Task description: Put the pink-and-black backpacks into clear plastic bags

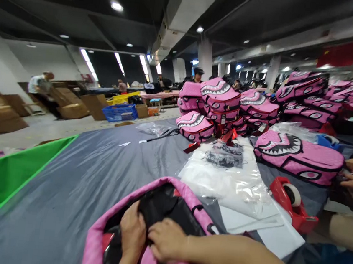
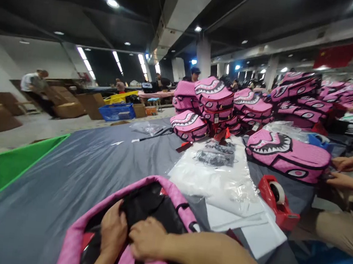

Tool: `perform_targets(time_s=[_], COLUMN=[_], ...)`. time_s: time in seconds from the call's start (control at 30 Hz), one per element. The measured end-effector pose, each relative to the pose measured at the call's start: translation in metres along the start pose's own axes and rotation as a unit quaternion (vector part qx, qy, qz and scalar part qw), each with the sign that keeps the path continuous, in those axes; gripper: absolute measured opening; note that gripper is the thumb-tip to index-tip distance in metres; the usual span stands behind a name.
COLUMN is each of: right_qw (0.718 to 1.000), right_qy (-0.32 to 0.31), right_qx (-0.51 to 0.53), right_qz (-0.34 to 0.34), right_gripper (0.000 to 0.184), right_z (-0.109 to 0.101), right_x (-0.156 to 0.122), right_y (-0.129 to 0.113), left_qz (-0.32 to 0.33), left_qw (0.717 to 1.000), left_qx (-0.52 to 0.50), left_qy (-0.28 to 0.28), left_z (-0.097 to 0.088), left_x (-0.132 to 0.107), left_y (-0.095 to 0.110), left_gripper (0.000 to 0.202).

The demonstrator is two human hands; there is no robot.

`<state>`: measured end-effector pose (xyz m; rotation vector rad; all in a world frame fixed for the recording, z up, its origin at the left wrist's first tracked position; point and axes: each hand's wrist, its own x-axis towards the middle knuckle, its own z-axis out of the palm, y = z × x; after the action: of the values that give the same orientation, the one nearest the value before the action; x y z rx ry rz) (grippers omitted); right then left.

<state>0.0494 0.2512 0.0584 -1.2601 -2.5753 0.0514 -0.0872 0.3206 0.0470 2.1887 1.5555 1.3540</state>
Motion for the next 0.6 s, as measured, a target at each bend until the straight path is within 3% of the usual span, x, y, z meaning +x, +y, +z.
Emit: perform_targets(time_s=[0.03, 0.1, 0.17, 0.23, 0.3, 0.37, 0.5, 0.6], right_qw=[1.0, 0.999, 0.998, 0.996, 0.994, 0.993, 0.994, 0.994], right_qy=[-0.001, -0.007, -0.015, 0.0, 0.022, 0.028, 0.034, 0.028], right_qx=[-0.001, 0.022, 0.059, 0.089, 0.102, 0.105, 0.095, 0.098], right_qz=[0.016, 0.03, 0.025, 0.027, 0.039, 0.042, 0.031, -0.044], right_gripper=[0.021, 0.025, 0.026, 0.028, 0.029, 0.028, 0.03, 0.043], right_z=[-0.004, -0.007, -0.005, -0.002, -0.001, -0.005, -0.023, -0.043], right_x=[-0.007, -0.012, -0.014, -0.014, -0.016, -0.018, -0.02, -0.03], right_y=[0.001, 0.001, 0.0, -0.002, -0.004, -0.003, 0.003, 0.0], left_qz=[-0.001, -0.005, 0.014, 0.079, 0.152, 0.199, 0.28, 0.274], left_qw=[0.998, 0.993, 0.973, 0.905, 0.851, 0.853, 0.863, 0.866], left_qx=[-0.042, -0.048, -0.07, -0.13, -0.15, -0.114, -0.012, 0.038], left_qy=[-0.054, -0.11, -0.221, -0.397, -0.48, -0.469, -0.42, -0.416], left_z=[-0.009, -0.033, -0.062, -0.09, -0.106, -0.104, -0.064, -0.043], left_x=[-0.004, -0.022, -0.047, -0.072, -0.092, -0.107, -0.13, -0.141], left_y=[0.012, 0.039, 0.071, 0.103, 0.123, 0.126, 0.101, 0.089], left_gripper=[0.05, 0.044, 0.036, 0.037, 0.044, 0.046, 0.034, 0.022])
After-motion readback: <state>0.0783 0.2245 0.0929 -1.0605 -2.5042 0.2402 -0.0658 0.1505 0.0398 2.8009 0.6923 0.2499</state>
